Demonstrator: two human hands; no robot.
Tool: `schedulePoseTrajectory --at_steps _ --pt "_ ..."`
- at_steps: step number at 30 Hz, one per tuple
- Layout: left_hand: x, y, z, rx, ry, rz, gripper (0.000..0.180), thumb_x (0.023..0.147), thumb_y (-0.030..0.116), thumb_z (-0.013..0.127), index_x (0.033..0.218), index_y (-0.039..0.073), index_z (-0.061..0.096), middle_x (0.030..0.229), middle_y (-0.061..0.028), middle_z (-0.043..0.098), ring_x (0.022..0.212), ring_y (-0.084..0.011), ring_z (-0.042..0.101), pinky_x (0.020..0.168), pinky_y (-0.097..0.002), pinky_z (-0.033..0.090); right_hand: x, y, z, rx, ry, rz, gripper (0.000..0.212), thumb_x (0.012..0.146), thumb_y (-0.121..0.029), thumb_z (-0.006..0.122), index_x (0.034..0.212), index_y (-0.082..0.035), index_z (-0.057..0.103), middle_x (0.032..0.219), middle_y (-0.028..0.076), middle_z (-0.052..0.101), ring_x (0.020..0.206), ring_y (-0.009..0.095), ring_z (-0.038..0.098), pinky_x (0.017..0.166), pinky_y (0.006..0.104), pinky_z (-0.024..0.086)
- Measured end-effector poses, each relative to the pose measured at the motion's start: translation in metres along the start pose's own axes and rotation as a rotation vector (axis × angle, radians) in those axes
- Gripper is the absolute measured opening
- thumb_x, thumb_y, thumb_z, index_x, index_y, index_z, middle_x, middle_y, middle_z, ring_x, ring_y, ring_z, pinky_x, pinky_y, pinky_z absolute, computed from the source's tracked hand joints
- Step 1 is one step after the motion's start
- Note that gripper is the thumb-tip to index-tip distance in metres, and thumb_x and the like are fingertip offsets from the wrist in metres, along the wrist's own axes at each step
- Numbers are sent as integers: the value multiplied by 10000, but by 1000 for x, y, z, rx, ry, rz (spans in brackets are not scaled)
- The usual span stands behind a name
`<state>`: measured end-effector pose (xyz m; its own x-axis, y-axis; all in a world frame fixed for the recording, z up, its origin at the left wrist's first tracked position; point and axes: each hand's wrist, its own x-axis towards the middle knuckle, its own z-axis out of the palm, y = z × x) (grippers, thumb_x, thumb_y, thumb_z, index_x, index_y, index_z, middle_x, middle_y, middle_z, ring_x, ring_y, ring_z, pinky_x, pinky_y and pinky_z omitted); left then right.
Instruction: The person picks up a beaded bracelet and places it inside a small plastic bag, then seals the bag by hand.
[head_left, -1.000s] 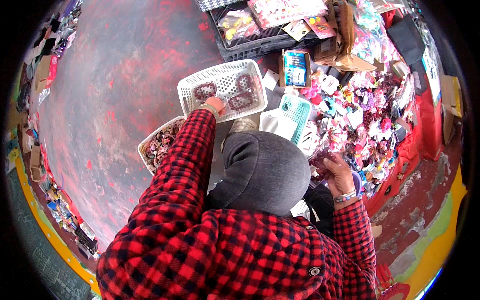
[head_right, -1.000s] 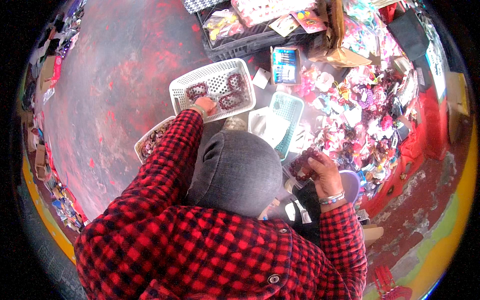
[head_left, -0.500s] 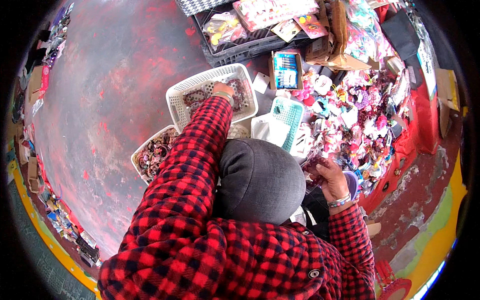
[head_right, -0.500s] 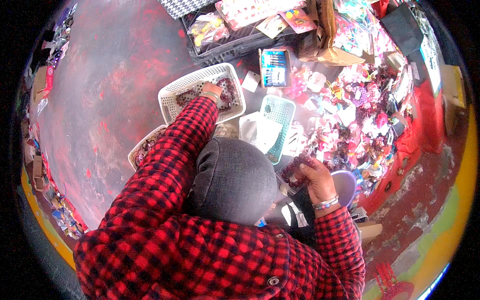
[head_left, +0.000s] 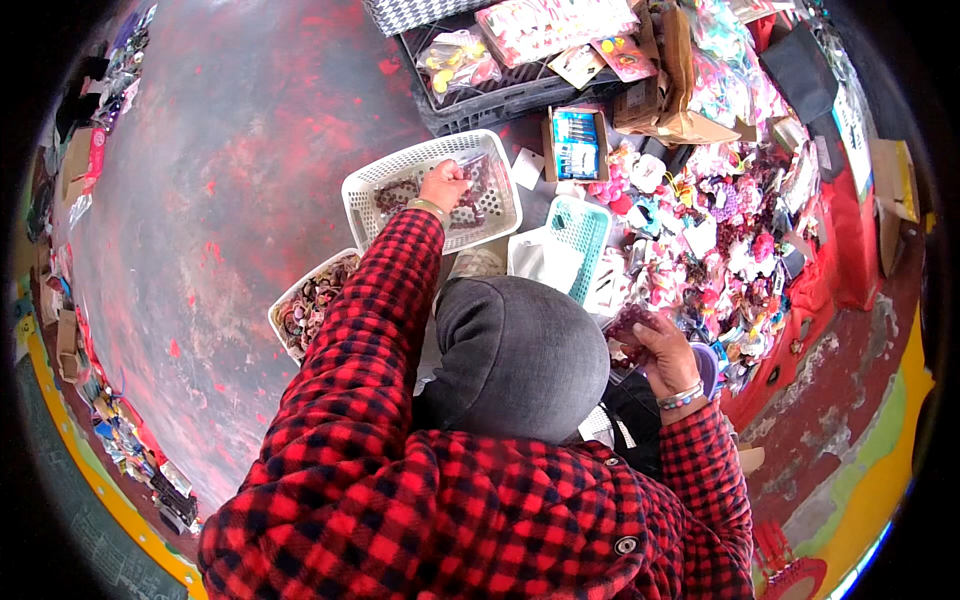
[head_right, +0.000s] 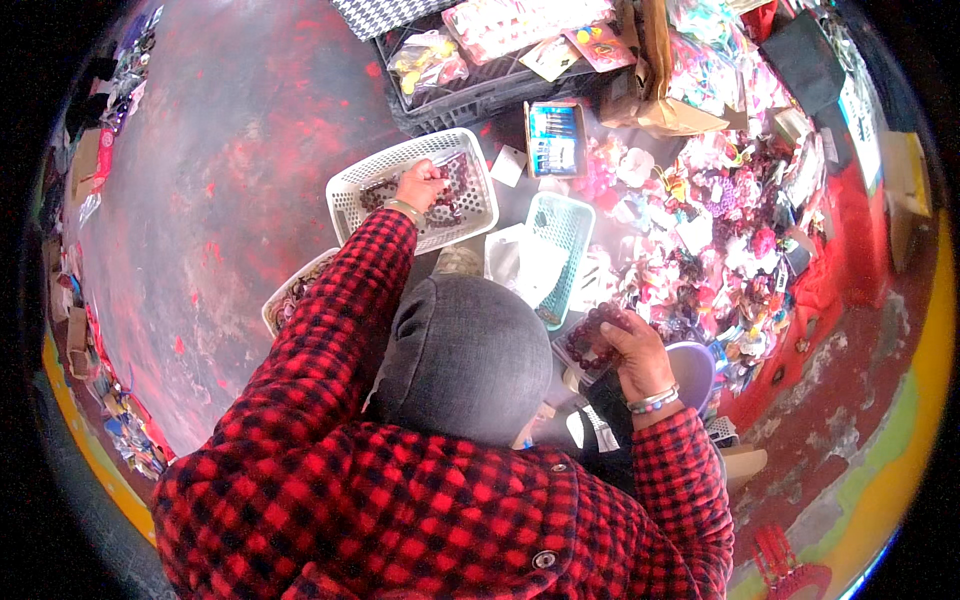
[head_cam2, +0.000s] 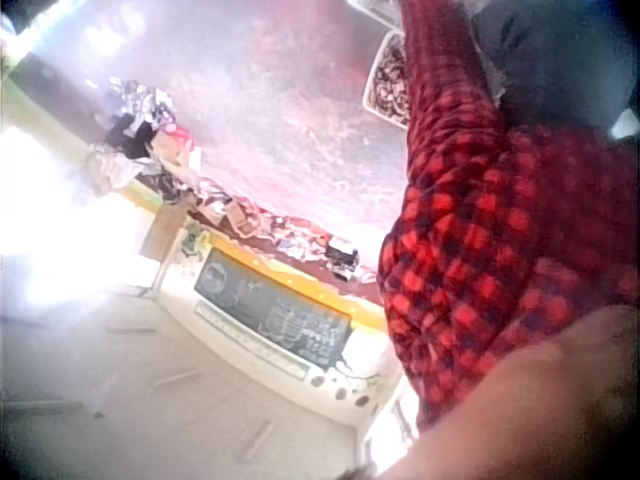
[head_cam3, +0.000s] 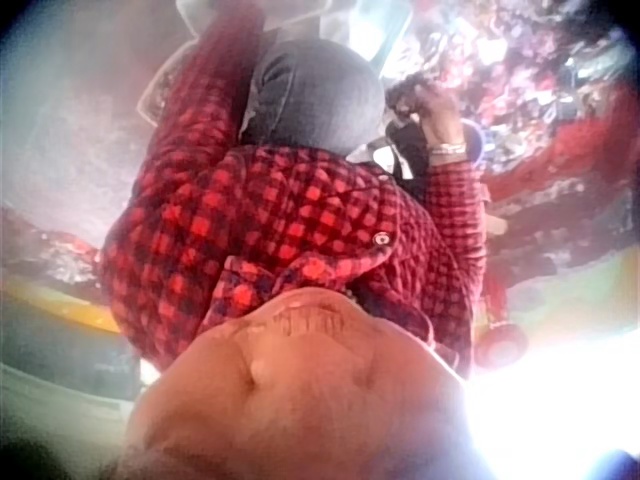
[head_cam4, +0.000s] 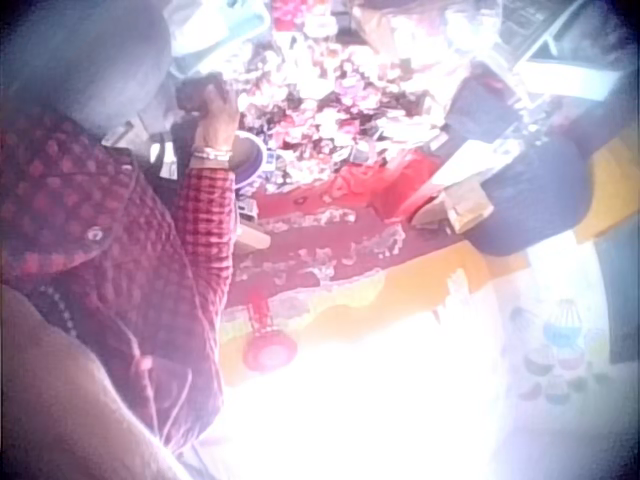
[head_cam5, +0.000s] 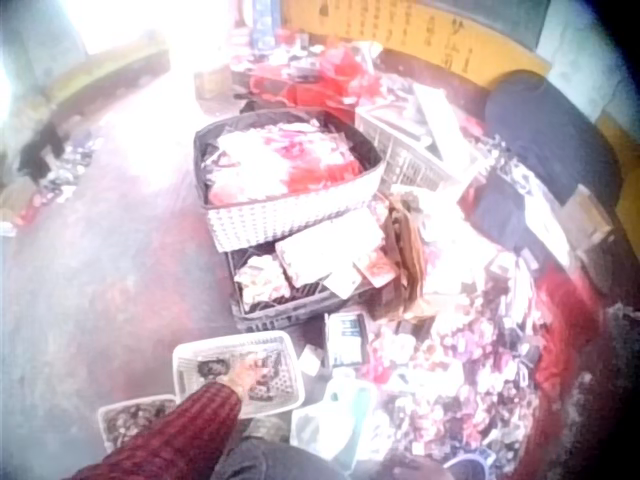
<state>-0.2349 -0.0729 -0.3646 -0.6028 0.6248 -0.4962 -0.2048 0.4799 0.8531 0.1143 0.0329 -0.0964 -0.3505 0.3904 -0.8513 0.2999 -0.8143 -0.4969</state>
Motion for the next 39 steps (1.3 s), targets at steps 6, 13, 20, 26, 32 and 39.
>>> schedulePoseTrajectory --at_steps 6,13,20,26,32,39 --pt "-16 42 -12 -244 -67 260 166 724 -25 641 769 53 502 635 13 493 524 -63 446 469 -227 382 0 1 -2 -23 -7 1 226 825 -42 536 1044 10 526 896 75 596 752 157 555 679 262 446" --pt "-12 68 -67 386 -87 367 224 749 -29 559 947 48 488 794 -46 563 731 -138 541 669 -273 440 2 6 -5 -29 -8 -10 206 820 -48 537 1021 2 538 845 52 578 712 148 532 665 267 440" --pt "22 41 -53 926 -320 407 331 754 -5 469 1072 58 537 1078 -191 568 1014 -335 538 878 -378 415 3 5 -5 -24 -22 0 200 822 -43 535 1014 11 536 862 61 579 725 146 531 661 257 428" --pt "13 17 -26 1033 39 413 353 779 16 411 1106 27 543 1135 -210 536 1081 -324 499 938 -389 385 4 3 2 -20 -6 7 212 828 -41 521 1032 15 528 879 69 586 723 146 527 666 259 428" --pt "-42 2 -1 1037 -41 311 339 780 49 447 1108 48 531 1108 -182 520 1021 -356 500 881 -400 422 3 1 1 -32 -11 11 214 828 -37 514 1033 20 528 879 75 587 720 148 523 668 259 426" --pt "-34 4 12 1175 -253 343 462 737 40 491 1198 73 477 1175 -157 455 1076 -329 455 895 -395 419 0 0 2 -36 -20 -6 215 824 -40 519 1028 26 527 888 85 591 721 149 522 669 262 424"
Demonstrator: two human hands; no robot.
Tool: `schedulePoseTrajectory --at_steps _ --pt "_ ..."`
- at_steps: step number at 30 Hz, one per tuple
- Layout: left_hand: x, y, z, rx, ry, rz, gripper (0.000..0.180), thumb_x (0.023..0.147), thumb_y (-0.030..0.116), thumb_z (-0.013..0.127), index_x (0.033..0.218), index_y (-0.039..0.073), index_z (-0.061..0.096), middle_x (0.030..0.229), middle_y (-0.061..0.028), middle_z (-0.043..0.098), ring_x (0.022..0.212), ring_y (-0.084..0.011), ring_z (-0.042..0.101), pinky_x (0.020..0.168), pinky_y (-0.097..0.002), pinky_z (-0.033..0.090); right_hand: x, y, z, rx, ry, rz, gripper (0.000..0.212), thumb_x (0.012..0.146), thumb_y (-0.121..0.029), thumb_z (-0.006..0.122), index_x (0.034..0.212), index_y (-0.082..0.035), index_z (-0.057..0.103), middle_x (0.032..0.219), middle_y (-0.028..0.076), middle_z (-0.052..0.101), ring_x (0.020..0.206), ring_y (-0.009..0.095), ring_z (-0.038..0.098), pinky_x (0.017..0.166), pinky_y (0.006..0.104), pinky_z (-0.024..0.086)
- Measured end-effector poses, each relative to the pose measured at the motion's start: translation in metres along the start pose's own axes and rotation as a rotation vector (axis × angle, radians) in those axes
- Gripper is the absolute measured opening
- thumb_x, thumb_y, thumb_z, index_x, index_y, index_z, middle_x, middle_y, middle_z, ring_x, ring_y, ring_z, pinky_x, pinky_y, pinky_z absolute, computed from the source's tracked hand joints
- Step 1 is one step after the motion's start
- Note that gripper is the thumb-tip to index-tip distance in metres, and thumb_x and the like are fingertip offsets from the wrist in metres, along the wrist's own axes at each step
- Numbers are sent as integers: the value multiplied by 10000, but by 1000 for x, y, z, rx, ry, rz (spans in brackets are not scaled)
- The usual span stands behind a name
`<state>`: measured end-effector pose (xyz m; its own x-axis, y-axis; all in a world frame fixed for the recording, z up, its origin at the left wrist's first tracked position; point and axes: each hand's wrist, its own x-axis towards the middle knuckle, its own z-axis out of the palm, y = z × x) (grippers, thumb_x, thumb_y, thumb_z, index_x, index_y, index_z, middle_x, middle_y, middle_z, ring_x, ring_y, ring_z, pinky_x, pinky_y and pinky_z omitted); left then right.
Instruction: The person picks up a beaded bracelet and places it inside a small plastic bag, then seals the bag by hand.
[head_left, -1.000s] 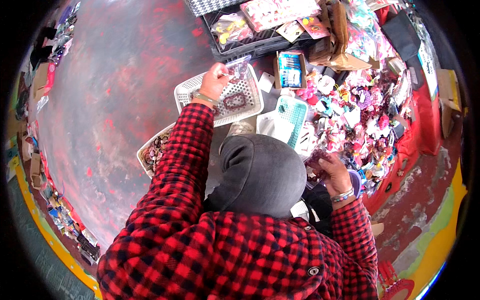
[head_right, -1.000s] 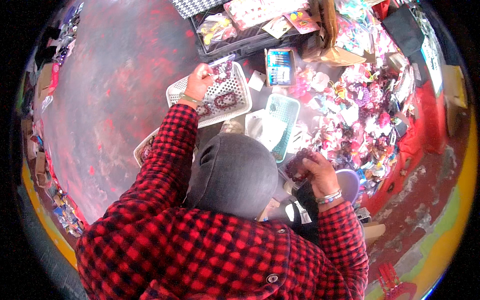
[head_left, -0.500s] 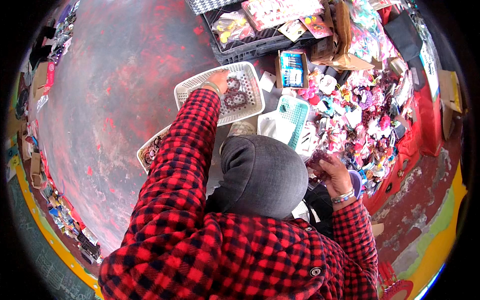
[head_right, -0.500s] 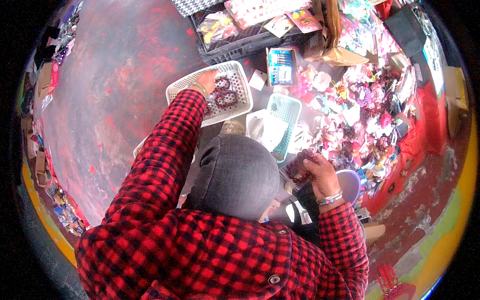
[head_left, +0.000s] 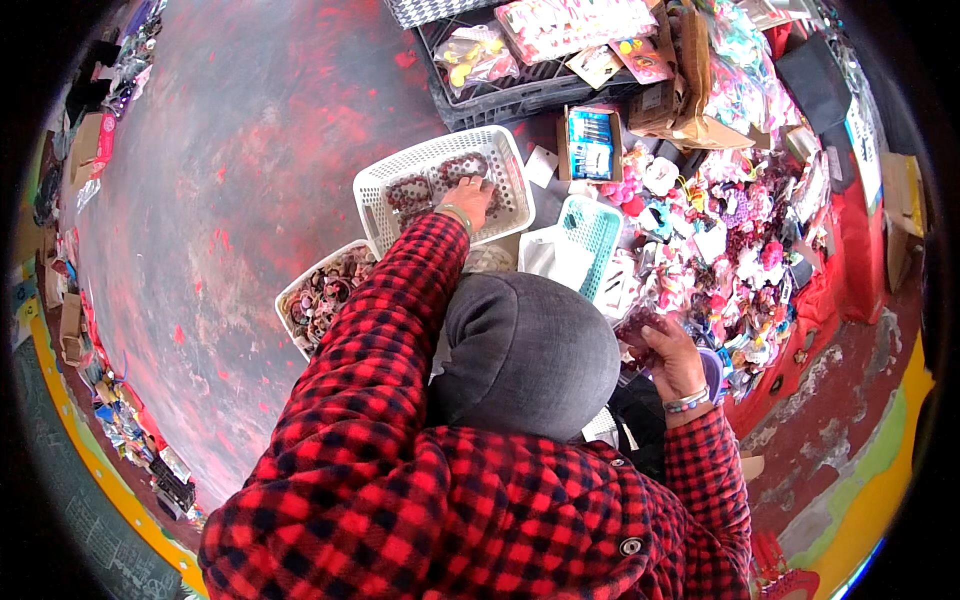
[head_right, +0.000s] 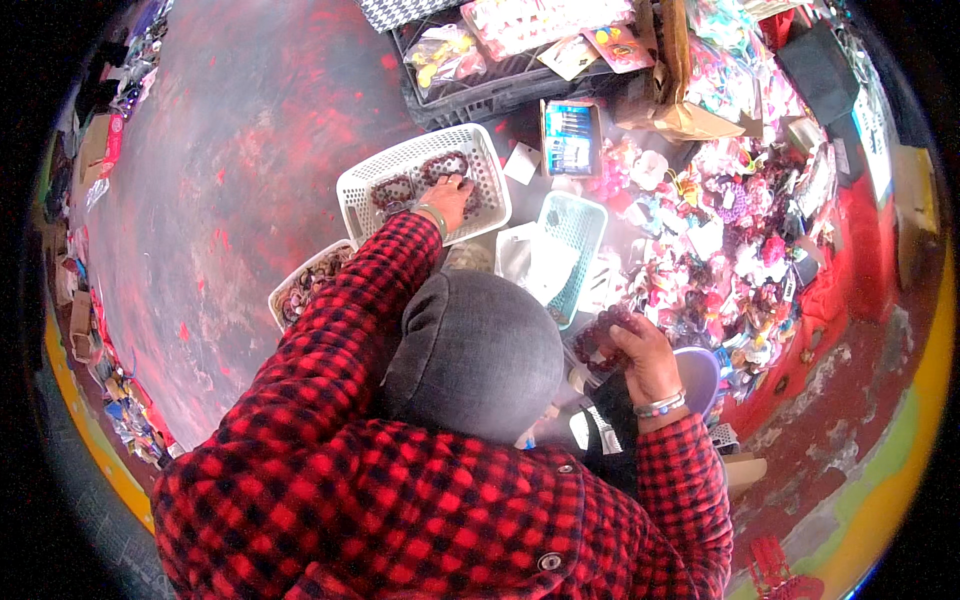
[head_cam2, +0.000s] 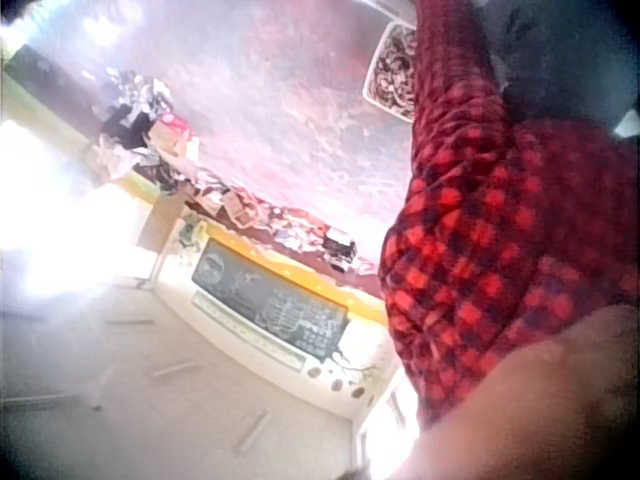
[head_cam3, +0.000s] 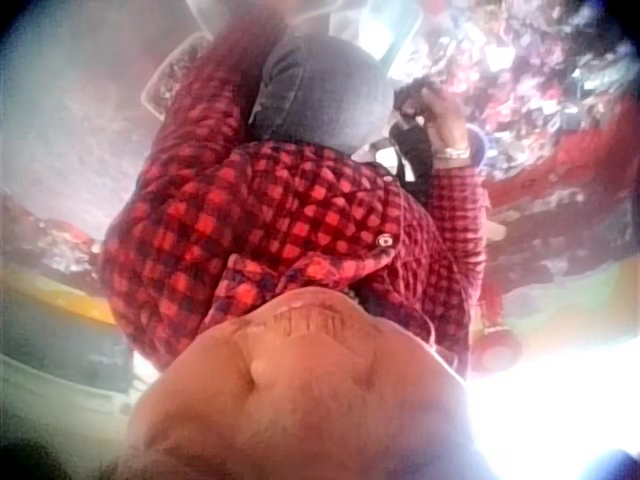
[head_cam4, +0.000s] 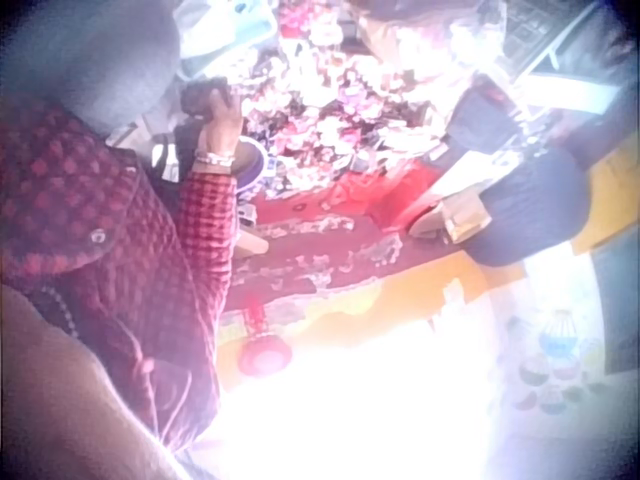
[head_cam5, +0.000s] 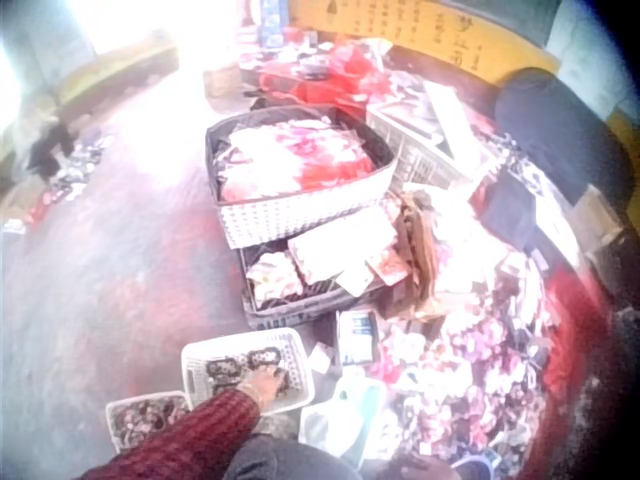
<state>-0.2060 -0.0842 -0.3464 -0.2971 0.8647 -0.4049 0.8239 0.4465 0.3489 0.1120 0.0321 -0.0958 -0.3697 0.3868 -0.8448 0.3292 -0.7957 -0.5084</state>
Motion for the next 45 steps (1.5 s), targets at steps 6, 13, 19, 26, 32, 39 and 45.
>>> schedulePoseTrajectory --at_steps 6,13,19,26,32,39,45 --pt "2 6 -4 -8 -77 -83 462 744 47 477 1205 49 462 1217 -172 435 1119 -326 435 911 -401 408 -1 1 2 21 14 -8 217 823 -46 532 1027 28 528 894 89 594 741 157 537 684 265 431" --pt "5 -4 -14 -8 160 -287 526 768 72 477 1282 30 371 1304 -179 370 1206 -344 365 1002 -397 326 -1 0 2 12 14 -12 226 818 -43 536 1031 32 530 881 81 591 717 148 522 672 256 422" --pt "12 -23 -6 -19 -76 -391 593 768 88 476 1330 13 303 1380 -179 278 1269 -331 293 1041 -359 285 1 3 -2 14 3 -15 238 813 -43 537 1040 30 530 881 78 592 711 146 518 667 251 419" --pt "7 -33 24 -58 92 -271 559 803 114 487 1319 2 304 1368 -228 273 1242 -369 316 1038 -401 282 1 1 -3 44 -13 -48 249 828 -61 526 1066 13 528 897 79 596 763 169 557 682 290 456" --pt "11 7 -36 -253 50 -100 463 832 185 519 1244 7 405 1203 -168 493 1102 -331 480 909 -386 407 11 -9 -7 202 -5 -302 241 832 -119 571 1060 -45 552 964 63 607 884 204 589 806 363 469" --pt "-35 110 -121 -1385 -665 462 448 862 268 563 1229 48 429 1076 -85 580 928 -149 570 662 -258 469 20 -18 23 248 43 -299 217 858 -96 544 1069 -57 509 946 60 619 771 147 567 637 257 422" --pt "-42 116 -124 -1337 -650 485 372 880 261 521 1175 40 465 972 -65 623 821 -141 626 567 -220 447 20 -11 52 219 -136 -241 259 875 -133 532 1105 -43 455 1030 108 587 927 195 554 776 313 440"
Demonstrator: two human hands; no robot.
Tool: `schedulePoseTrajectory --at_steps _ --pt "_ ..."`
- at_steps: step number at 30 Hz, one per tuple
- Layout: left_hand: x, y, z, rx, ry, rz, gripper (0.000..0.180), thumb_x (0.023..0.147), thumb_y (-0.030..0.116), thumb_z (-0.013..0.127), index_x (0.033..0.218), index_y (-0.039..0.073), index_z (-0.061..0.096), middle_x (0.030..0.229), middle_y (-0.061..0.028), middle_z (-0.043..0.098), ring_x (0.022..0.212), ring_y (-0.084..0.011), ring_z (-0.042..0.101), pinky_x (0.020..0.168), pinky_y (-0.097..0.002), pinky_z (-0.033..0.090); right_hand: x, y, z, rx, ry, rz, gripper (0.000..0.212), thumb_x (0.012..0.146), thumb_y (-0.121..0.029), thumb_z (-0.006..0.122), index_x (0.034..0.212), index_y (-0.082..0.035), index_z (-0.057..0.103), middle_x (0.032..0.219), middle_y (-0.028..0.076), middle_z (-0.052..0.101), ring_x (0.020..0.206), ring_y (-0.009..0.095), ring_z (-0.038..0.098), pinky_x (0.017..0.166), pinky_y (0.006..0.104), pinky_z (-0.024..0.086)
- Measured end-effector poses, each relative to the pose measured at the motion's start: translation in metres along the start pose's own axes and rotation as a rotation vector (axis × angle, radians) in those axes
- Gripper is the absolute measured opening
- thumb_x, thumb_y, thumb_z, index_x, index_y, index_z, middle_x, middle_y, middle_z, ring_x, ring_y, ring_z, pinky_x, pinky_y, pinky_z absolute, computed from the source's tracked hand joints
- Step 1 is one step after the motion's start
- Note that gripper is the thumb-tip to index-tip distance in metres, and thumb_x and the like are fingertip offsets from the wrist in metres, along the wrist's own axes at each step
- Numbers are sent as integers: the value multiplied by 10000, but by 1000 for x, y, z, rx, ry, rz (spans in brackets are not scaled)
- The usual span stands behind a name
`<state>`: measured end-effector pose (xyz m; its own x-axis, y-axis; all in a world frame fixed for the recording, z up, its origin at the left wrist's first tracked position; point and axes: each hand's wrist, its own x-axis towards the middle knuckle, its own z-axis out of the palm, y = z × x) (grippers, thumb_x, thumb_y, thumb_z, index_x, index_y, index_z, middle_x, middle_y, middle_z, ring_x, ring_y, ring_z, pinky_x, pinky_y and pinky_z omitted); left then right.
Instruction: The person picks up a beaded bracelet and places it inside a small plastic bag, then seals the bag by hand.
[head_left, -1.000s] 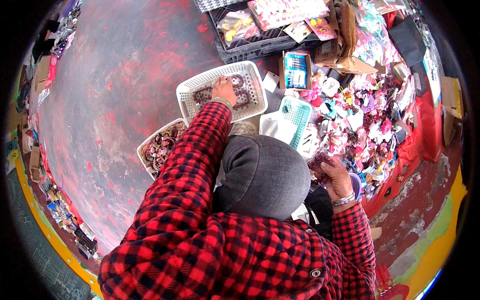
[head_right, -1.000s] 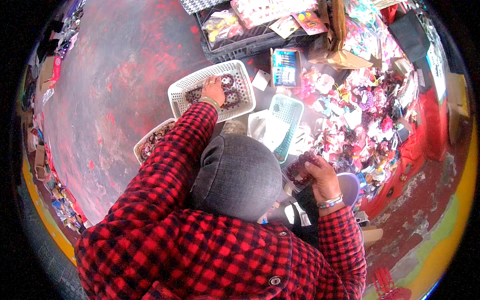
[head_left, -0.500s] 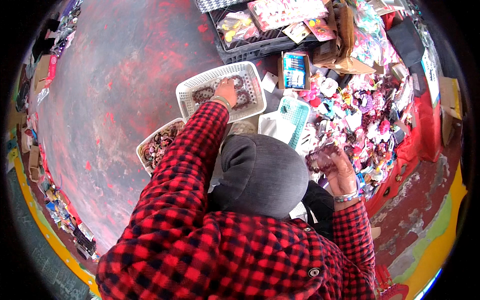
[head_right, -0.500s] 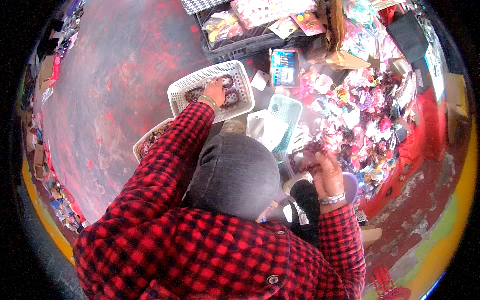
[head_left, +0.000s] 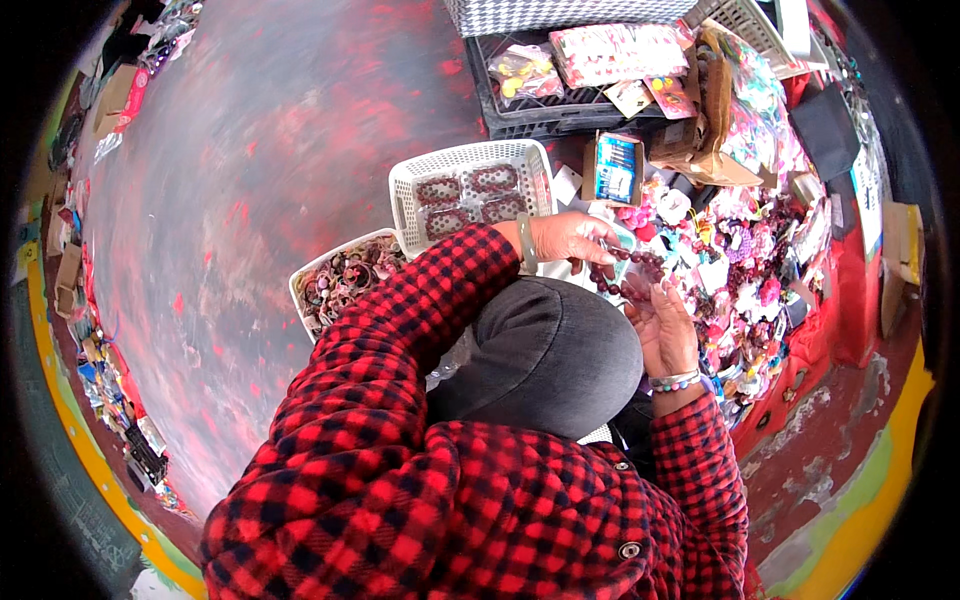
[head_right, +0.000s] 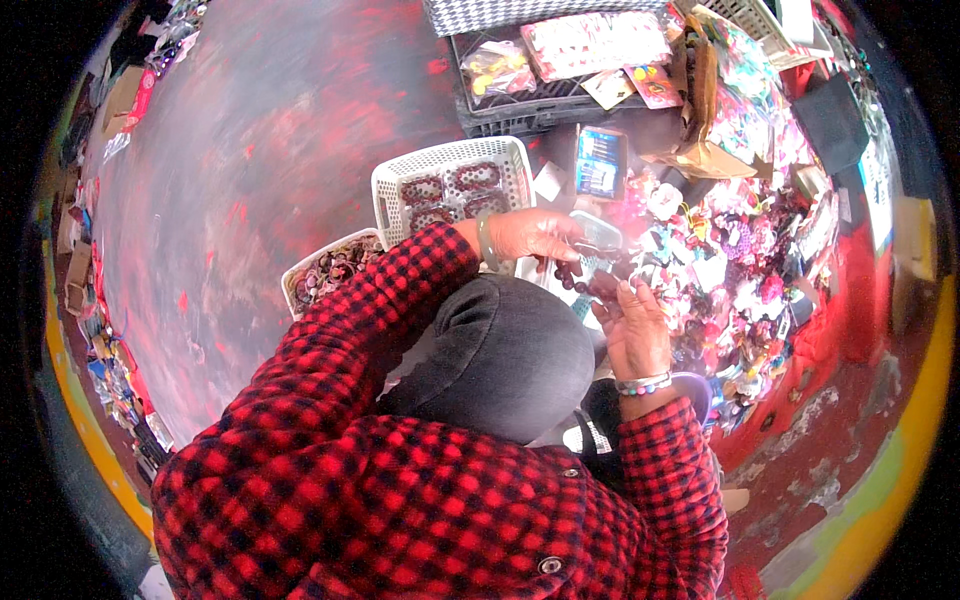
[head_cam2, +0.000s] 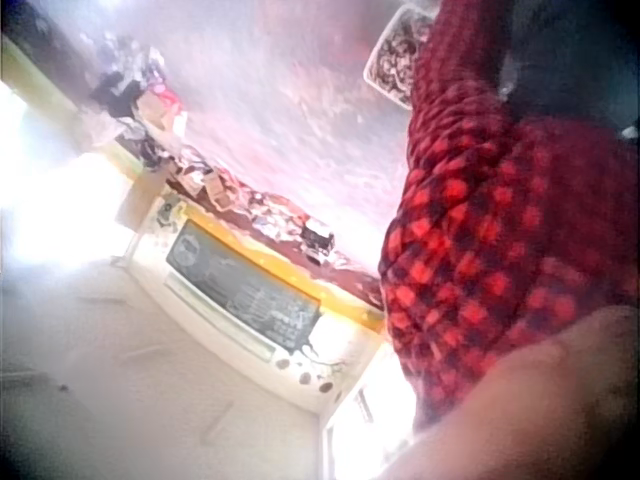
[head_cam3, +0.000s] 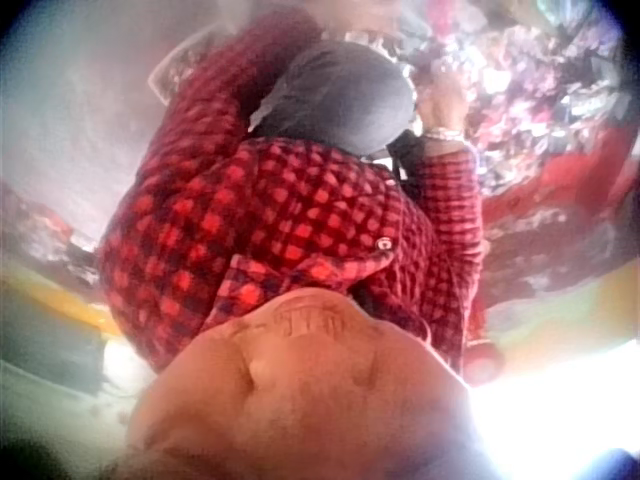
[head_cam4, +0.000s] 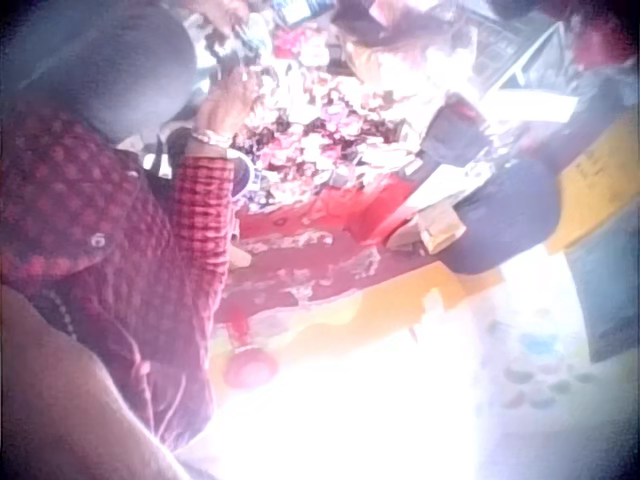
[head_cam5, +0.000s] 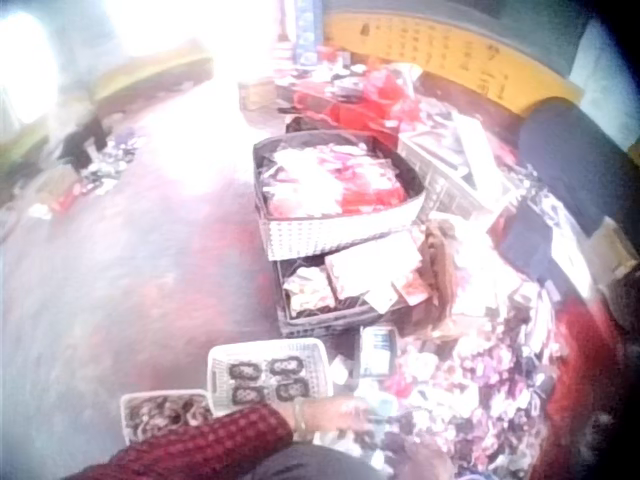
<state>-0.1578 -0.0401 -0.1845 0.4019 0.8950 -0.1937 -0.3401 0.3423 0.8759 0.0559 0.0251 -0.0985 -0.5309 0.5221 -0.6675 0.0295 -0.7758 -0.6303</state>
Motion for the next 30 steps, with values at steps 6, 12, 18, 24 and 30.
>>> schedulePoseTrajectory --at_steps 6,12,18,24,30 --pt "-77 -16 -44 257 641 -25 300 849 213 553 1074 14 549 914 -87 618 753 -126 597 584 -234 471 -43 -35 -12 -229 99 103 377 867 -176 529 1189 -8 431 1123 117 536 983 191 532 771 282 425" --pt "-122 -117 -130 -126 1099 -149 246 815 92 580 1045 16 539 832 -94 596 657 -165 577 596 -291 517 -81 -48 -20 -339 62 131 253 882 -140 479 1087 4 505 1030 112 587 882 180 583 692 240 443" --pt "-90 -137 -160 -167 1198 -284 221 802 39 572 1009 10 502 785 -102 599 610 -184 583 525 -303 532 -63 -35 -26 -301 118 190 224 889 -123 456 1052 11 532 965 118 616 835 173 600 676 235 452" --pt "-58 -147 -183 9 1153 -359 240 788 65 608 1014 12 548 768 -109 619 600 -180 604 476 -281 522 -57 -34 -33 -296 113 212 211 887 -136 467 1035 -5 542 966 112 625 824 169 608 668 236 455" --pt "-54 -186 -195 174 1319 -195 293 746 129 663 954 -29 529 746 -87 589 614 -194 587 592 -304 485 -57 -34 -33 -291 109 218 200 888 -130 466 1023 -7 549 966 117 628 829 164 612 669 236 461"
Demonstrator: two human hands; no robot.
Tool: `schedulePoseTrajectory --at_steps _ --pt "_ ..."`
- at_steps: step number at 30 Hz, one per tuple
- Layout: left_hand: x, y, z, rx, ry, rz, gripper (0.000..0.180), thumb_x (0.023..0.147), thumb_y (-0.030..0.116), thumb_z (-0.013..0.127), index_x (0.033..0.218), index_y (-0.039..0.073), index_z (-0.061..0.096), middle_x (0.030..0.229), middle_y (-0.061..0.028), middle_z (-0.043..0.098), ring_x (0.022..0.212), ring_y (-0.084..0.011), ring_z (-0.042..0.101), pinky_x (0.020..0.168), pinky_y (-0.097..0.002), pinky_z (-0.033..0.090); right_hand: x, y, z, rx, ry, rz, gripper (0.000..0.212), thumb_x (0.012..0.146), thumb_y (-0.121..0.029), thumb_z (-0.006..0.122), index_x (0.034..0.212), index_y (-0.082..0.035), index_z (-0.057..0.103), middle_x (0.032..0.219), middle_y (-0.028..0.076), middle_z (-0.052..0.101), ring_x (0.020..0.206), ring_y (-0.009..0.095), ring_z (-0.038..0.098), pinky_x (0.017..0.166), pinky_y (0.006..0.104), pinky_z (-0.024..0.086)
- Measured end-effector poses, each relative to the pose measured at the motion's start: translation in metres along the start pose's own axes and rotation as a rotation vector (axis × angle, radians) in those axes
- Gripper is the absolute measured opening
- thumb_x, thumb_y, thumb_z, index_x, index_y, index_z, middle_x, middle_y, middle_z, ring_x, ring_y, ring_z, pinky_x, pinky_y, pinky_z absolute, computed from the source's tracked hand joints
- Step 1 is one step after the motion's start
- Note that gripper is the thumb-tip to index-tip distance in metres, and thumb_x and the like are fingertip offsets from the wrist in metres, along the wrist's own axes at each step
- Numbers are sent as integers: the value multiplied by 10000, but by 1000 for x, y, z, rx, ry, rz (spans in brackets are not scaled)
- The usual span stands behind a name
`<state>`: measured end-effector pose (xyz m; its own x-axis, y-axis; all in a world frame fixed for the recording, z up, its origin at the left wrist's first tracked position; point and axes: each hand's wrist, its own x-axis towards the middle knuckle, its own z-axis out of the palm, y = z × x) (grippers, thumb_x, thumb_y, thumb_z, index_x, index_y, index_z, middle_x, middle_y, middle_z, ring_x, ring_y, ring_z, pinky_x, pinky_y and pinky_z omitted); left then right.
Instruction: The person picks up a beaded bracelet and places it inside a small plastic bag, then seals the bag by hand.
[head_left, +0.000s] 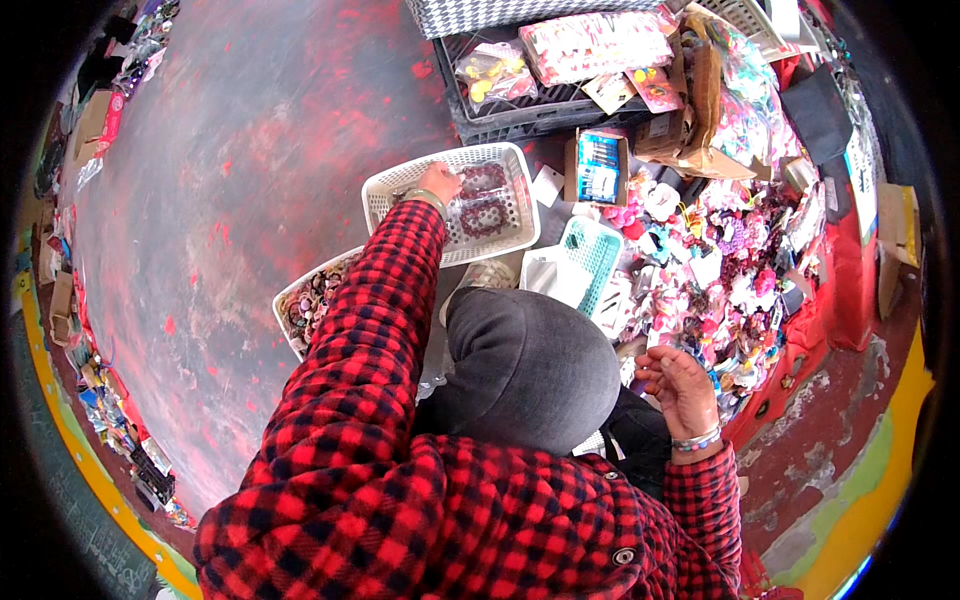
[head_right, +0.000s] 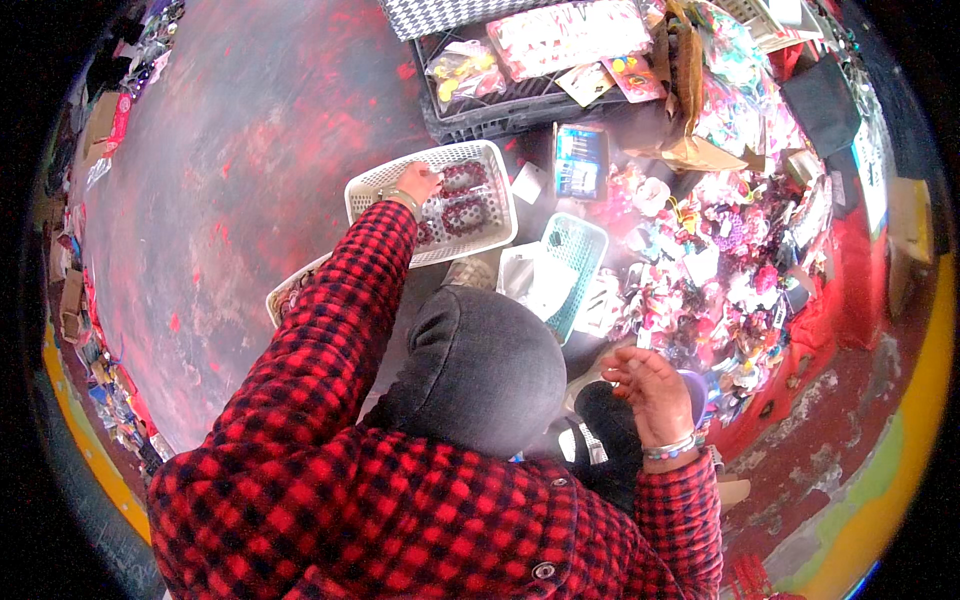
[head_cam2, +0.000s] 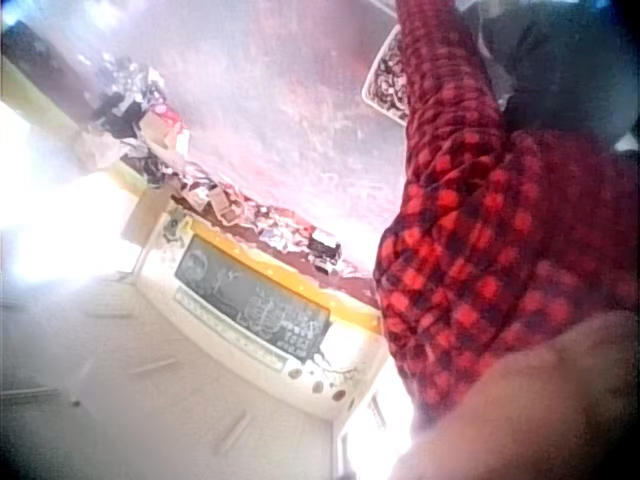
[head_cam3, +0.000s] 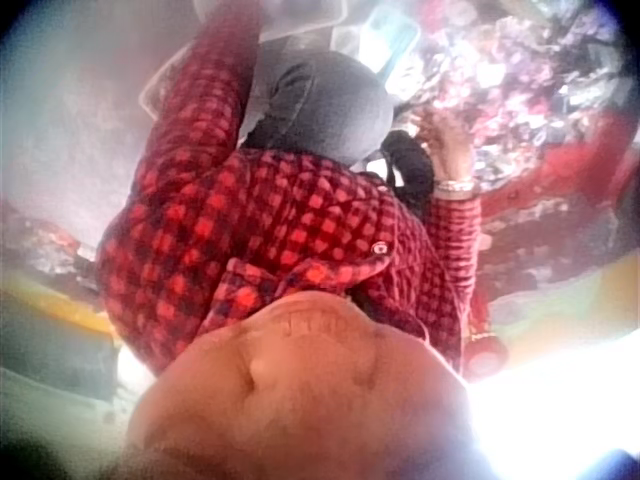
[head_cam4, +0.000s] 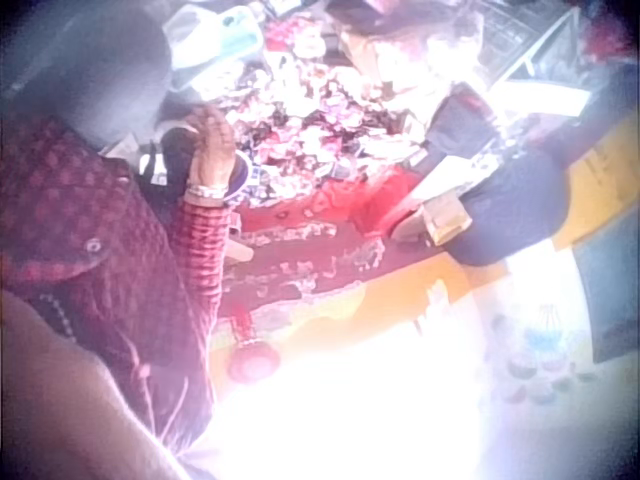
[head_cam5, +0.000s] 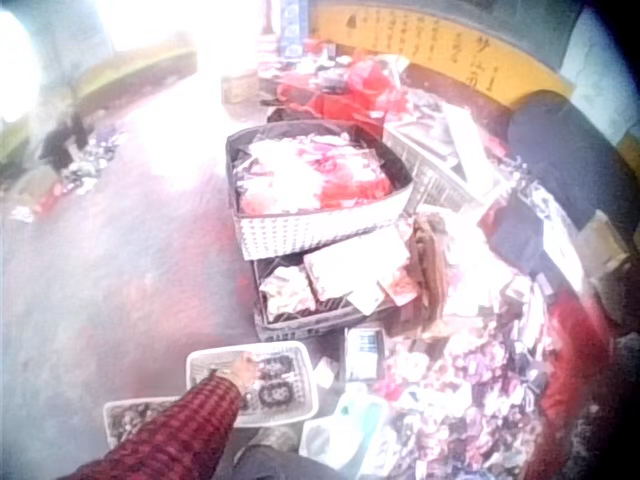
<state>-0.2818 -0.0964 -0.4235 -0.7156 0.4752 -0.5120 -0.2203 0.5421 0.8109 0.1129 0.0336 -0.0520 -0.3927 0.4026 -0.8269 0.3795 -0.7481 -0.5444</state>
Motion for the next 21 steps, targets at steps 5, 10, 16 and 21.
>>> schedulePoseTrajectory --at_steps 5,10,16,21 --pt "-21 -15 -5 269 163 14 308 674 228 709 830 17 548 698 -135 566 678 -275 575 662 -368 453 -2 -3 1 -12 3 10 203 890 -121 462 1029 -1 547 964 117 628 829 165 612 676 241 460" --pt "-41 -14 11 326 229 30 294 681 237 704 819 24 557 710 -139 585 709 -316 583 670 -381 453 -2 -3 -1 -18 0 8 206 889 -116 462 1037 0 546 964 114 626 832 165 612 682 242 457" --pt "-52 6 12 371 229 103 282 692 258 688 809 26 578 720 -148 589 715 -306 581 673 -388 451 -5 0 -5 -3 -13 -10 210 890 -123 459 1037 -1 546 968 110 622 844 164 606 688 241 451" --pt "-59 12 9 544 155 342 202 742 231 624 845 59 603 792 -169 594 775 -332 571 709 -416 447 -10 1 -10 -19 4 -12 218 887 -123 464 1042 4 549 968 108 622 836 161 603 693 244 454"
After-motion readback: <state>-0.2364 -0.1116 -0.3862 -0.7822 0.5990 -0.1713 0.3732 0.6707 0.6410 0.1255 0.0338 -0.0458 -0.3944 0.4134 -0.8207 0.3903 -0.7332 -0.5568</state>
